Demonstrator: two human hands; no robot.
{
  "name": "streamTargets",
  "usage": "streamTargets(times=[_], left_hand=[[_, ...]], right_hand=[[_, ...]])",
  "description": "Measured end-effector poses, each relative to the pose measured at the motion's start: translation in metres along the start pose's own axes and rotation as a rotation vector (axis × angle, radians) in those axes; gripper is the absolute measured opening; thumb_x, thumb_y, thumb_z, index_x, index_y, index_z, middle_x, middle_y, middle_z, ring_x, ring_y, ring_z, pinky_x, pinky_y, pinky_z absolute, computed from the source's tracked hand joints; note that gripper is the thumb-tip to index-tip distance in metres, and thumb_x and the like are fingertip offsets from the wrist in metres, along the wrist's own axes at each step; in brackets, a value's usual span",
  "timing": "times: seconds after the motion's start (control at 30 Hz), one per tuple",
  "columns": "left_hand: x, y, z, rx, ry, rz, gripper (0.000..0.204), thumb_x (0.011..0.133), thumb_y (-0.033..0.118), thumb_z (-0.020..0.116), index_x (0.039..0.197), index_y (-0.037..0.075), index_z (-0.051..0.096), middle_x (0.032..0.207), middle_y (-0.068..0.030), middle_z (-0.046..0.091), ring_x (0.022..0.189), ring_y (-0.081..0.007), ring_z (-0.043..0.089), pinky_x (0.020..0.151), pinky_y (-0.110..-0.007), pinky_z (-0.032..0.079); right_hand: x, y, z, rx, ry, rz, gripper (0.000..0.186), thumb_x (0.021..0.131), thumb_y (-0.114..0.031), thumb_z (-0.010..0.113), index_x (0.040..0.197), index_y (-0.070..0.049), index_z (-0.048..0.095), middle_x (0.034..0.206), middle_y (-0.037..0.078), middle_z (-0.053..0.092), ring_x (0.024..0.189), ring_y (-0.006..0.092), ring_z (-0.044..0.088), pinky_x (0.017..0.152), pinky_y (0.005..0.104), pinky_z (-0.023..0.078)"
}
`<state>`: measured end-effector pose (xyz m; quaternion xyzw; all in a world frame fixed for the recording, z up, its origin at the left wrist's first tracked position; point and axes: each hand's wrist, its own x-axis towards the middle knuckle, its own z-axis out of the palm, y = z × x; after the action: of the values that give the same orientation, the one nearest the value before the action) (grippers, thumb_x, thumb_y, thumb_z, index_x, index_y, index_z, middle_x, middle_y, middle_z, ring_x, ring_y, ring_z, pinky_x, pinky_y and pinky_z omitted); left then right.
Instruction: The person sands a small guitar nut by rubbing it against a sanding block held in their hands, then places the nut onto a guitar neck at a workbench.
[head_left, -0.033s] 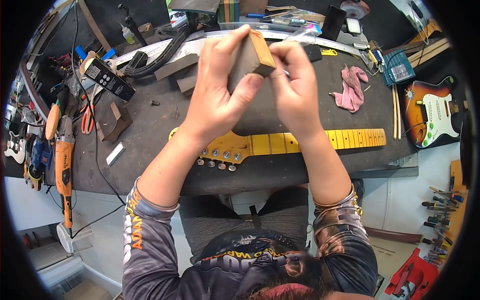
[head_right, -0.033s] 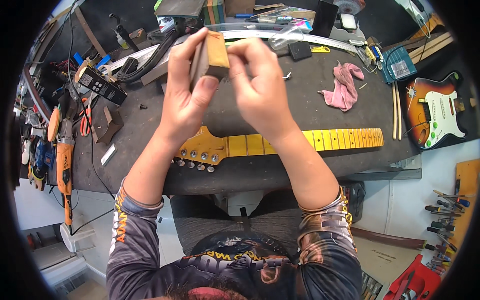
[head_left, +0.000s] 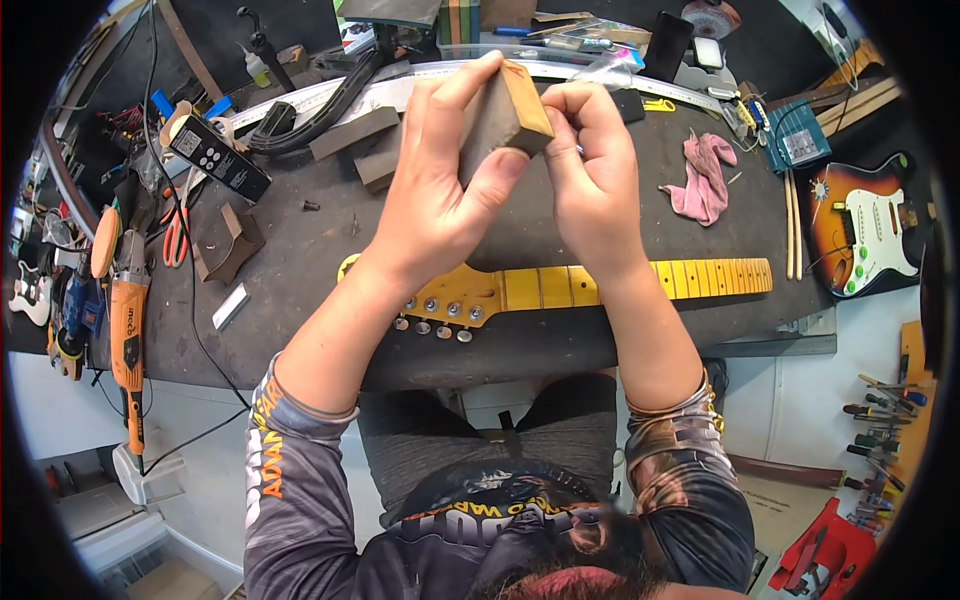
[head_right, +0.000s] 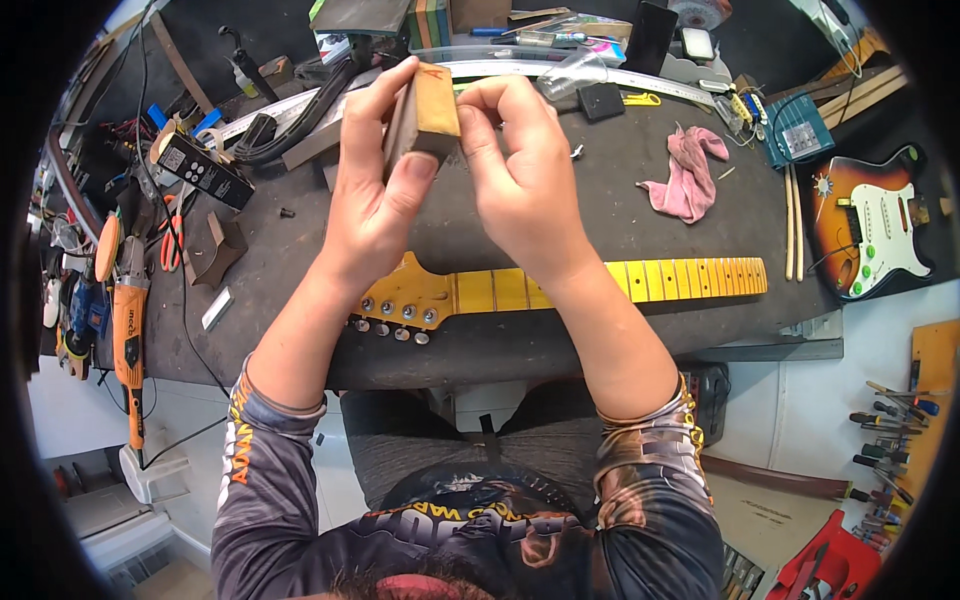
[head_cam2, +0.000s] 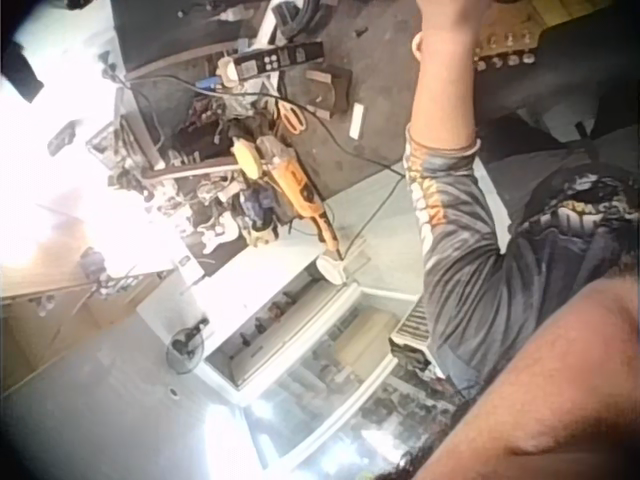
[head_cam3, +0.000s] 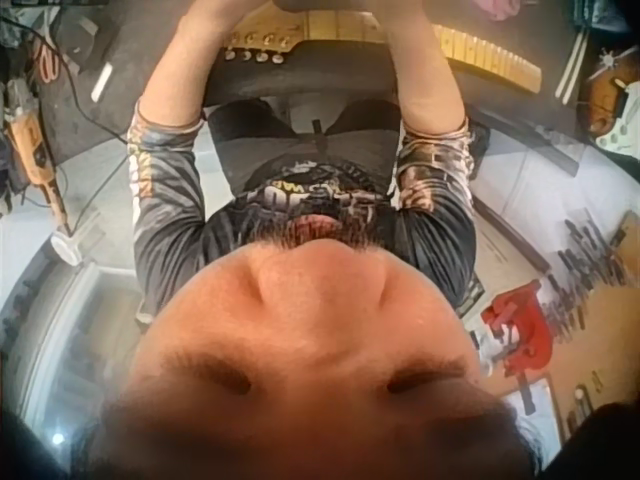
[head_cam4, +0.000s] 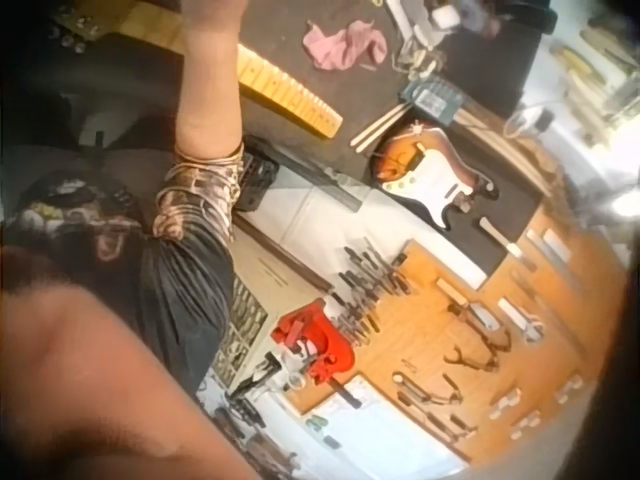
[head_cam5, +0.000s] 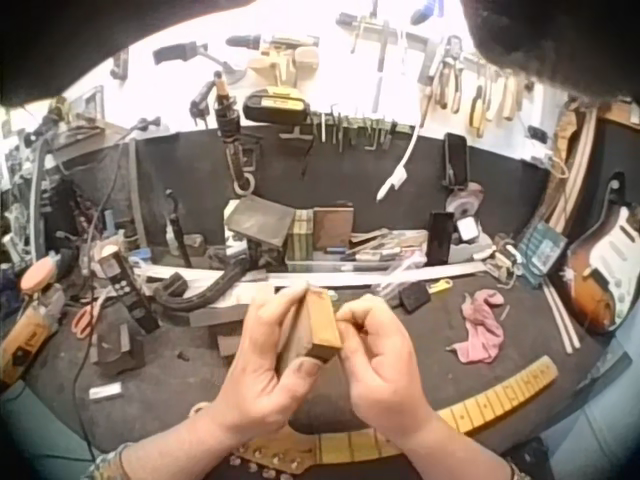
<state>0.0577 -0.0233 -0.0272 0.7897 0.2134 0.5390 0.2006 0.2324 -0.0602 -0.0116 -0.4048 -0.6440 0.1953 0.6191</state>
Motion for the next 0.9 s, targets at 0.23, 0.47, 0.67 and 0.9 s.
streamTargets(times=[0.23,0.47,0.67,0.9], left_hand=[[0.004,-0.001,-0.009,-0.298,0.213,-0.233,0.06,0.114,0.039,0.05,0.162,0.006,0.036,0.137,-0.0093,0.054,0.12,-0.0166,0.054,0.104,-0.032,0.045],[0.01,-0.019,-0.025,-0.333,0.356,-0.325,0.051,0.116,0.04,0.043,0.155,0.007,0.043,0.131,-0.0065,0.059,0.113,-0.0121,0.058,0.097,-0.029,0.049],[0.011,-0.033,-0.029,-0.319,0.427,-0.324,0.051,0.116,0.042,0.044,0.152,0.006,0.044,0.128,-0.0047,0.06,0.112,-0.0105,0.059,0.097,-0.028,0.049],[0.011,-0.035,-0.032,-0.433,0.439,-0.367,0.049,0.117,0.042,0.047,0.149,0.006,0.046,0.122,-0.0025,0.06,0.108,-0.0093,0.057,0.096,-0.026,0.047]], right_hand=[[0.003,0.005,0.002,0.152,-0.079,0.192,0.015,0.11,-0.015,0.064,0.108,0.0,0.065,0.091,0.0,0.065,0.084,0.0079,0.061,0.077,0.0266,0.052],[0.037,0.018,-0.071,-0.148,0.196,0.138,0.02,0.109,-0.018,0.066,0.113,0.001,0.069,0.095,0.001,0.071,0.084,0.0081,0.063,0.078,0.0252,0.053],[0.024,0.043,-0.058,-0.576,-0.314,0.181,0.02,0.1,-0.018,0.069,0.111,-0.002,0.073,0.106,0.015,0.077,0.1,0.0325,0.074,0.09,0.0404,0.056],[0.009,0.034,-0.009,-0.981,-0.654,0.248,0.018,0.097,-0.018,0.071,0.112,-0.008,0.075,0.111,0.013,0.077,0.105,0.0343,0.074,0.091,0.045,0.057]])
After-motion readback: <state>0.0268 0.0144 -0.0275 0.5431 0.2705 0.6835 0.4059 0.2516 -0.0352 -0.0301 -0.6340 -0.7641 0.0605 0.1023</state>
